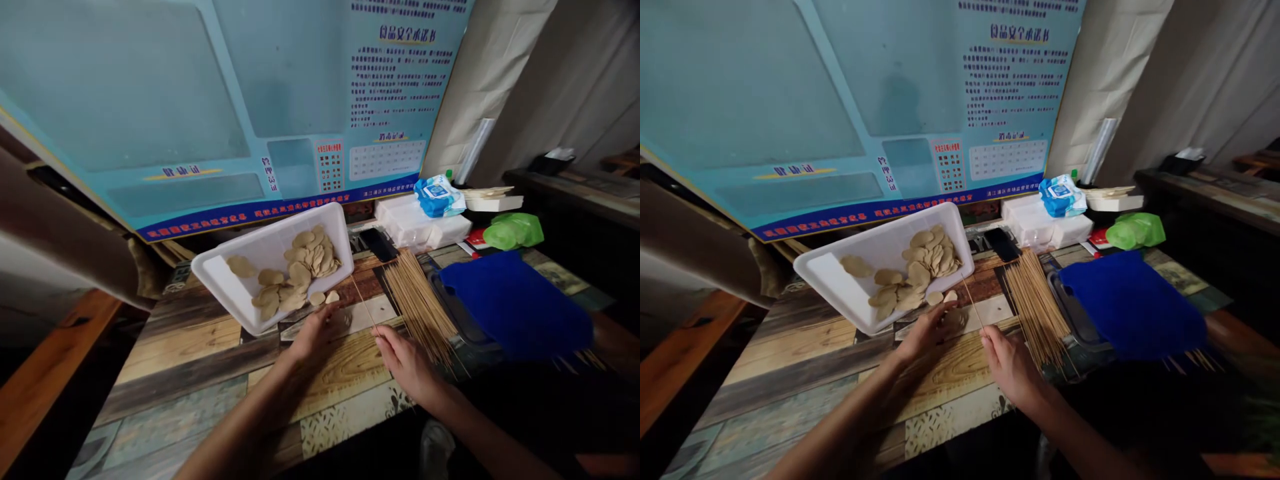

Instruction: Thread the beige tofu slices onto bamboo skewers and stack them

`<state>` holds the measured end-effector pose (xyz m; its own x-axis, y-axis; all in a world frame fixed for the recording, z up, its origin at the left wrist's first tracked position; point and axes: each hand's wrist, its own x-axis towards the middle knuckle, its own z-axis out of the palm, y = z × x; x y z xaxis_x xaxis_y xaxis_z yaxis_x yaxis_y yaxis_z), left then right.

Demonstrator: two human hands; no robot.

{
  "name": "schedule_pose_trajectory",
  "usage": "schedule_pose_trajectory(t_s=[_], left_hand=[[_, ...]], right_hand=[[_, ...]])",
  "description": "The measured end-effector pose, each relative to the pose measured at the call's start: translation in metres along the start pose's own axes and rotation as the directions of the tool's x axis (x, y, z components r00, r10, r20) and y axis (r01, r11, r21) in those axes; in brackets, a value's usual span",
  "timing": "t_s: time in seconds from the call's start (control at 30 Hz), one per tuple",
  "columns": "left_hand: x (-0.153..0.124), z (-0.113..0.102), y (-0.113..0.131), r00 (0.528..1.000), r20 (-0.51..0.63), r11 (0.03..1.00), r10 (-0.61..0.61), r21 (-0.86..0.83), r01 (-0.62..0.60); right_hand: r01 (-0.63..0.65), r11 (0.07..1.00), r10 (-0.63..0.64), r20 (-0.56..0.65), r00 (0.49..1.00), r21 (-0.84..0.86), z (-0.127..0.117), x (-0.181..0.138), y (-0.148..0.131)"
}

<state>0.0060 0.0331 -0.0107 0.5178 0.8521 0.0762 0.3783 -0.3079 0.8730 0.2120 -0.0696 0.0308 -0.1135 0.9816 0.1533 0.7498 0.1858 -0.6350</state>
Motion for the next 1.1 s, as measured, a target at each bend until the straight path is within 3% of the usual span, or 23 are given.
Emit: schedule_pose_trajectory(t_s=[0.1, 0.23, 0.4, 0.53, 0.7, 0.8, 0.9, 1.0, 1.1], left_hand=[[-0.010, 0.005, 0.001, 0.975, -0.148, 0.964, 0.164, 0.234, -0.127], [-0.019, 0.005, -0.007, 0.973, -0.188, 0.933, 0.134, 0.356, -0.060], [-0.017, -0.009, -0.018, 0.987, -0.109, 0.975, 0.119, 0.199, -0.096], [-0.015, -0.015, -0.018, 0.988, -0.156, 0.998, 0.004, 0.062, 0.006], [-0.018, -0.016, -0.008, 0.916, -0.374, 0.981, -0.145, -0.178, 0.083], [-0.019, -0.017, -0.002, 0.881, -0.371, 0.919, -0.292, -0.366, 0.150], [-0.019, -0.016, -0.001, 0.885, -0.404, 0.939, -0.232, -0.329, 0.096], [-0.020, -0.013, -0.002, 0.948, -0.307, 0.986, -0.086, -0.163, 0.036], [-0.021, -0.011, -0.004, 0.959, -0.221, 0.974, -0.179, -0.180, 0.141]], right_hand=[[-0.028, 0.999, 0.028, 0.007, 1.000, -0.022, 0.007, -0.006, 0.007], [-0.048, 0.999, 0.048, 0.035, 0.998, -0.020, 0.013, -0.012, 0.011], [-0.077, 0.997, 0.079, 0.092, 0.993, -0.020, 0.015, -0.015, 0.007], [-0.102, 0.995, 0.100, 0.168, 0.981, 0.006, 0.016, -0.015, 0.000], [-0.119, 0.993, 0.119, 0.235, 0.965, -0.012, 0.018, -0.019, -0.007], [-0.118, 0.993, 0.110, 0.270, 0.957, 0.016, 0.020, -0.023, -0.006], [-0.112, 0.993, 0.098, 0.241, 0.965, 0.045, 0.022, -0.025, -0.003], [-0.118, 0.992, 0.104, 0.237, 0.966, 0.045, 0.021, -0.025, -0.002], [-0.134, 0.989, 0.113, 0.256, 0.960, 0.067, 0.021, -0.024, -0.002]])
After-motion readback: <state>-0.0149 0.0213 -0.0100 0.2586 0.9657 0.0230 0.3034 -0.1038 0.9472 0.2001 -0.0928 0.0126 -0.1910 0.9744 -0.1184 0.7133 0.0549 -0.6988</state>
